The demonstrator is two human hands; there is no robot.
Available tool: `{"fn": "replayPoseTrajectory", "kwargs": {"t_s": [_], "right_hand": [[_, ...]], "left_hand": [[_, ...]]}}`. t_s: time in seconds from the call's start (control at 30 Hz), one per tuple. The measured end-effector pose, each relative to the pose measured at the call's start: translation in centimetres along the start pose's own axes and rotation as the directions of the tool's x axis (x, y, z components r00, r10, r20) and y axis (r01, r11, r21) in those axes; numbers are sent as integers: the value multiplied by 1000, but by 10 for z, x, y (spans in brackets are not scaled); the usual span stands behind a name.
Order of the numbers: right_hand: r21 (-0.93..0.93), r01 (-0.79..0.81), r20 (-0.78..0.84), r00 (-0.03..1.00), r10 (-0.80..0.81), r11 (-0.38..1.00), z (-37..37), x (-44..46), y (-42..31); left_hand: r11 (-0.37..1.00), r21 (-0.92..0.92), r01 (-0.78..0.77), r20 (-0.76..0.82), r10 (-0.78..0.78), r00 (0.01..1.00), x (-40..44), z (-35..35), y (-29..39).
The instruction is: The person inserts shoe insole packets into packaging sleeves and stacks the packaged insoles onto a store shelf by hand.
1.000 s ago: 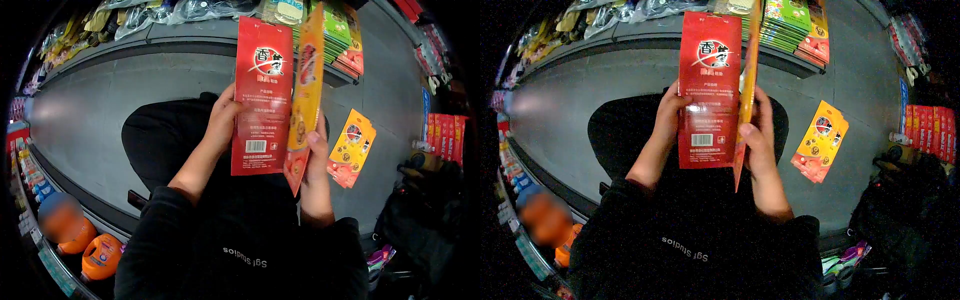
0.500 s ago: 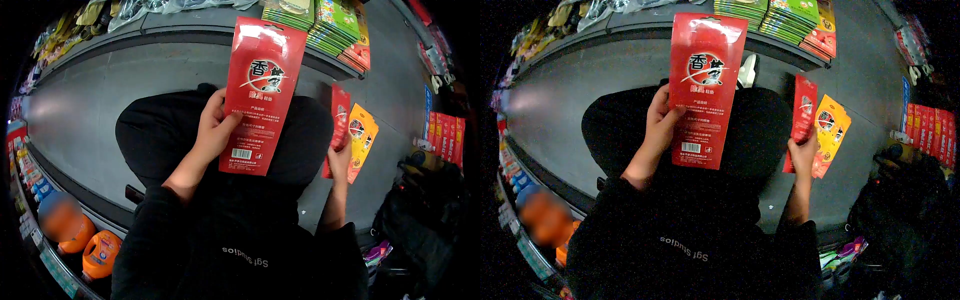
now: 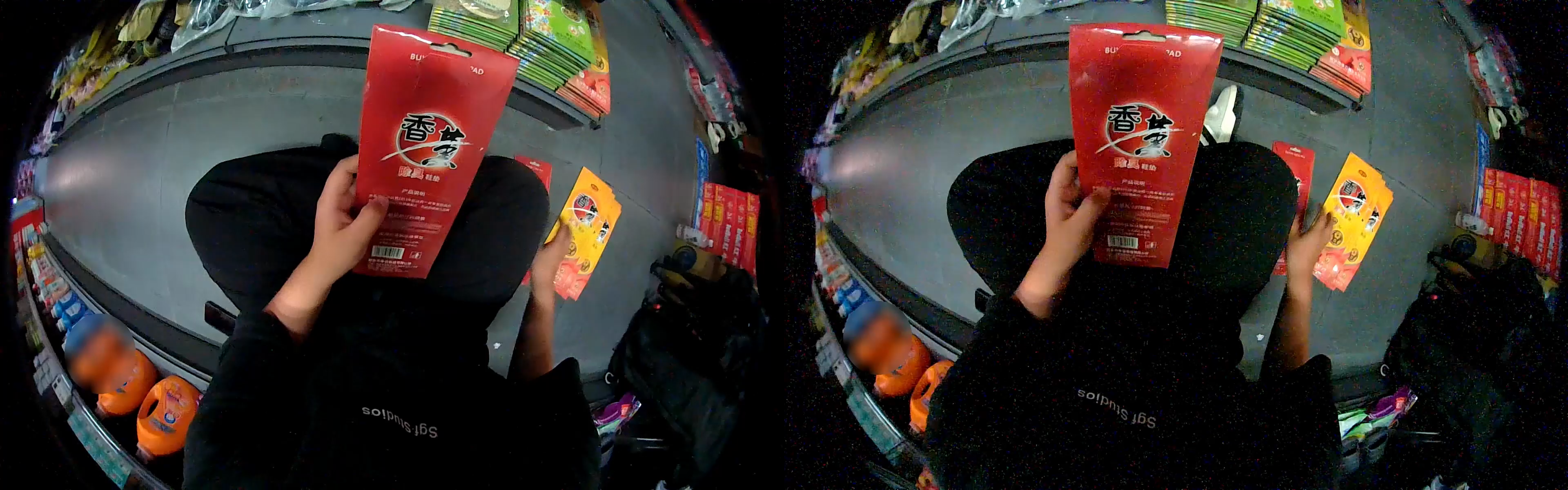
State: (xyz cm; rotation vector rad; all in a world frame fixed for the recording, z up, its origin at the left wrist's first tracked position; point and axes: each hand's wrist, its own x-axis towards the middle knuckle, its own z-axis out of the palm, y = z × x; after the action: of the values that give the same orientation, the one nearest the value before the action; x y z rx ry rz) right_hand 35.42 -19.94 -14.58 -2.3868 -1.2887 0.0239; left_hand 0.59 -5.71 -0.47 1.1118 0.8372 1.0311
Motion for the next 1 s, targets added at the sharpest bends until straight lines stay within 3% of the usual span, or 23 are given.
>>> {"fn": "replayPoseTrajectory", "kwargs": {"t_s": [0.03, 0.1, 0.23, 0.3, 0.37, 0.53, 0.6, 0.77, 0.83, 1.0], "right_hand": [[90, 25, -118, 993, -14, 996, -9, 16, -8], [499, -159, -87, 969, 231, 852, -41, 44, -55], [799, -7, -11, 1000, 26, 601, -97, 73, -163], [864, 126, -38, 982, -188, 487, -106, 77, -209], [795, 384, -173, 886, -431, 470, -108, 82, -236], [717, 492, -161, 806, -569, 494, -116, 86, -267], [671, 514, -48, 750, -660, 535, -123, 84, -271], [622, 484, 34, 769, -638, 616, -111, 105, -254], [597, 559, -52, 743, -668, 575, -106, 106, -253], [648, 461, -21, 806, -592, 606, -99, 95, -259]], "left_hand": [[1000, 1, 8, 0, -8, 1000, 0, 1, -1], [999, -39, 11, 20, -10, 1000, 0, 3, -3], [1000, 19, 5, 59, -6, 998, -3, 2, -1], [997, 24, 71, 116, -73, 991, -3, 2, -3], [995, 82, 52, 118, -62, 991, -5, -2, 2], [997, 59, 54, 59, -58, 997, -15, -16, 11], [996, 17, 86, 67, -87, 994, -19, -23, 16], [984, 25, 176, 93, -178, 980, 5, -7, -2], [988, 10, 155, 92, -155, 984, 6, -9, -7], [986, -43, 163, 91, -159, 983, 6, -11, -3]]}}
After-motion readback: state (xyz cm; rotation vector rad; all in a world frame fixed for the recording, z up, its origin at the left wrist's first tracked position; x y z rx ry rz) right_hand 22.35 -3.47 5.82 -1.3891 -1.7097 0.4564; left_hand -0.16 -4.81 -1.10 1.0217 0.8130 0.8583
